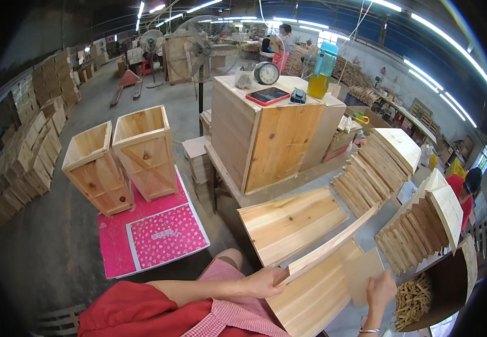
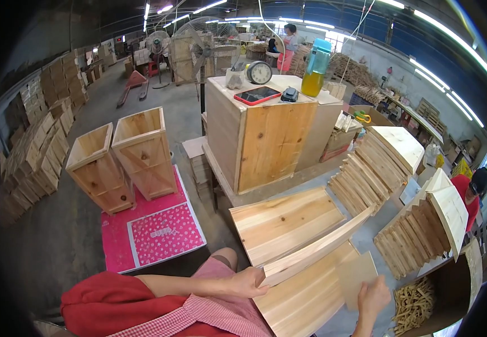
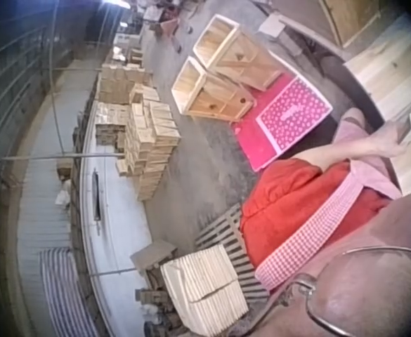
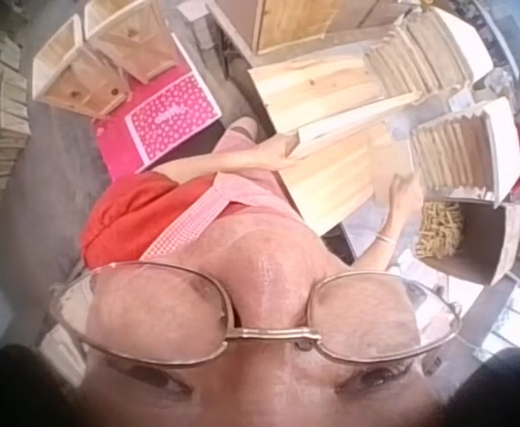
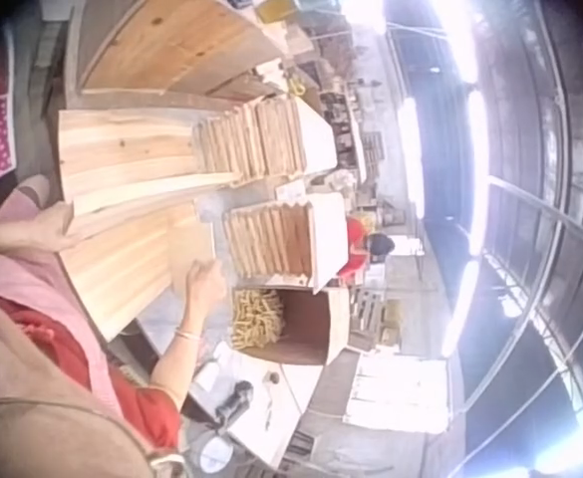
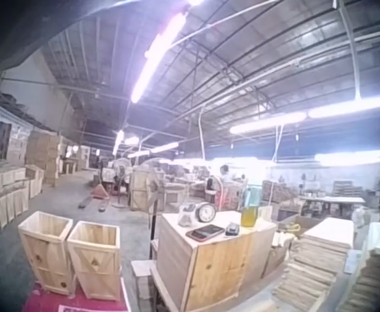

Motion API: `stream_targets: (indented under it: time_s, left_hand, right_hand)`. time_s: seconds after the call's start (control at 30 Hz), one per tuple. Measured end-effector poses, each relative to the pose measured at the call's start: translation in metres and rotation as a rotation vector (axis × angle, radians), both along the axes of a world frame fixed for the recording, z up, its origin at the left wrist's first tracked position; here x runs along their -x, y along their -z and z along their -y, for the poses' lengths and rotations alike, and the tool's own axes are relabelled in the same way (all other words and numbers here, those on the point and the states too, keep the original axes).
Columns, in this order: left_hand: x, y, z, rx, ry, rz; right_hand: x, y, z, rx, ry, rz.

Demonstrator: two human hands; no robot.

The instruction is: Assembling wooden panels into boxes using glue and rubber bands.

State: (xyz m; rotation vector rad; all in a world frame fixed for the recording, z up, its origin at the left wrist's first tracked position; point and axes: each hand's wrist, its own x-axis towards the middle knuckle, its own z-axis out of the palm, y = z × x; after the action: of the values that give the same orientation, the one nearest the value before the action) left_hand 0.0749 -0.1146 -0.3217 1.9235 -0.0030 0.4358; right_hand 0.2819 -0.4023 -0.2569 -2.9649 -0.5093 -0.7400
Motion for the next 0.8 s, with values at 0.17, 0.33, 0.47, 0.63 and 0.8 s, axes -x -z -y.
stream_targets:
  time_s: [0.17, 0.33, 0.47, 0.63, 0.8]
  left_hand:
    - [0.000, 0.005, 0.000, -0.020, -0.017, 0.050]
    - [-0.002, 0.005, 0.000, 0.000, -0.013, 0.051]
    - [-0.001, 0.005, 0.000, -0.025, 0.000, 0.067]
    - [0.001, 0.000, 0.004, 0.023, 0.000, 0.060]
    - [0.001, -0.003, 0.004, 0.022, -0.005, 0.001]
  right_hand:
    - [0.001, 0.001, 0.000, 0.016, -0.011, 0.013]
    - [0.004, -0.004, -0.003, 0.014, -0.002, -0.030]
    - [0.002, -0.001, -0.002, 0.011, 0.000, -0.030]
    - [0.002, 0.001, 0.001, -0.001, -0.007, -0.019]
    - [0.002, 0.004, 0.005, -0.018, -0.026, -0.055]
